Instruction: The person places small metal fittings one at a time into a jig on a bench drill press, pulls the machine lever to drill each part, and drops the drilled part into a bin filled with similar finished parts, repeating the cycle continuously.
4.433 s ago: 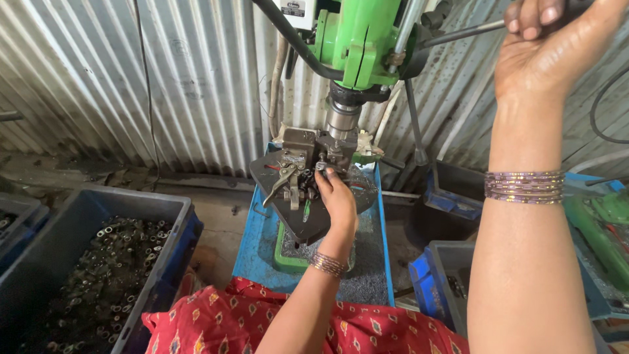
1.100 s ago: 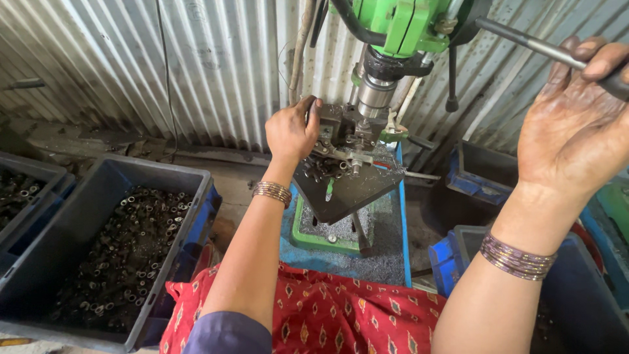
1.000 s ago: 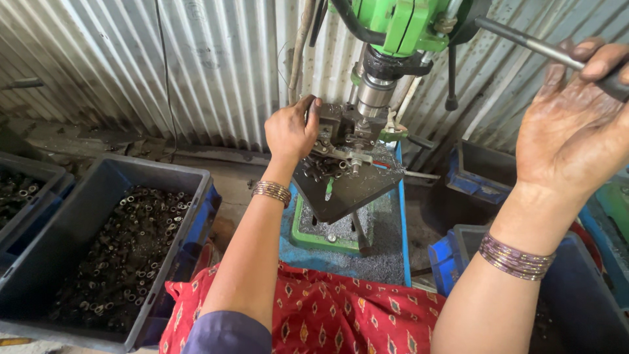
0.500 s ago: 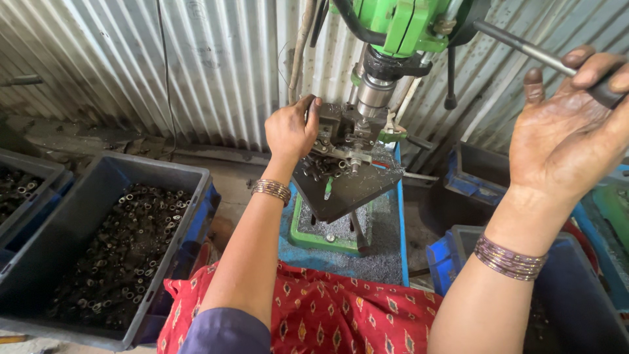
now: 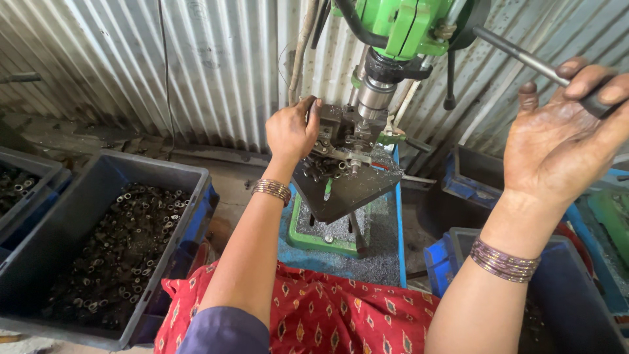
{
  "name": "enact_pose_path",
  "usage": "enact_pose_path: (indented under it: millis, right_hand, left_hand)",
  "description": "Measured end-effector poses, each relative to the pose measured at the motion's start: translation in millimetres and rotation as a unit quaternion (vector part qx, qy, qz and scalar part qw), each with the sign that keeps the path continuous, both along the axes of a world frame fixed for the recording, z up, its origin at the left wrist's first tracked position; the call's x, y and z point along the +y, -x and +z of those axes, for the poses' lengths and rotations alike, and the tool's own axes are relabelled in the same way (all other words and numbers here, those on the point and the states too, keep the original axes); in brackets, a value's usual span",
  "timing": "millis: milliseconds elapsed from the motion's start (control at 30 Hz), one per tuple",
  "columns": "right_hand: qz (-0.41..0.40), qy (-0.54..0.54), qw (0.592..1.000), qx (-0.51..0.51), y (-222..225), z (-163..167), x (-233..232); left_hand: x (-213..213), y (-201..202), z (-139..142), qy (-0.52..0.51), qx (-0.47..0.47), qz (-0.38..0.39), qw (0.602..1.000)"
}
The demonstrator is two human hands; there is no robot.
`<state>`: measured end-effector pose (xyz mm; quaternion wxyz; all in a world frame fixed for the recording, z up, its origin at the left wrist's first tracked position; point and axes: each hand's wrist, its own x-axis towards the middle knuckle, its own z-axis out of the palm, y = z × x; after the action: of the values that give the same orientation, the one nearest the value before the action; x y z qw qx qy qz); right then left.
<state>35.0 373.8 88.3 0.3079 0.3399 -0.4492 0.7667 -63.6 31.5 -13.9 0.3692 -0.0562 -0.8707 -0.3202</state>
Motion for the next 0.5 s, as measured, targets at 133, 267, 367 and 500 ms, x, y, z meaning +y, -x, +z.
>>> enact_pose_path:
  millis: [133,267,367,500]
  right_hand:
    - [-0.005,0.007,1.000,0.000,1,-1,-2]
    - [-0.010,0.013,1.000,-0.001,2,-2,-2]
    - [-0.013,0.021,1.000,-0.001,4,-4,1]
    - [-0.023,0.039,0.999,-0.011,6,-11,-1]
  left_hand:
    - [0,1,1,0.003,0.006,0.003,1.000]
    - [1,1,2,-0.001,0.017,-0.001,1.000]
    - [1,2,1,-0.009,0.025,-0.006,1.000]
    - [2,7,-5,-0.024,0.038,-0.013,0.999]
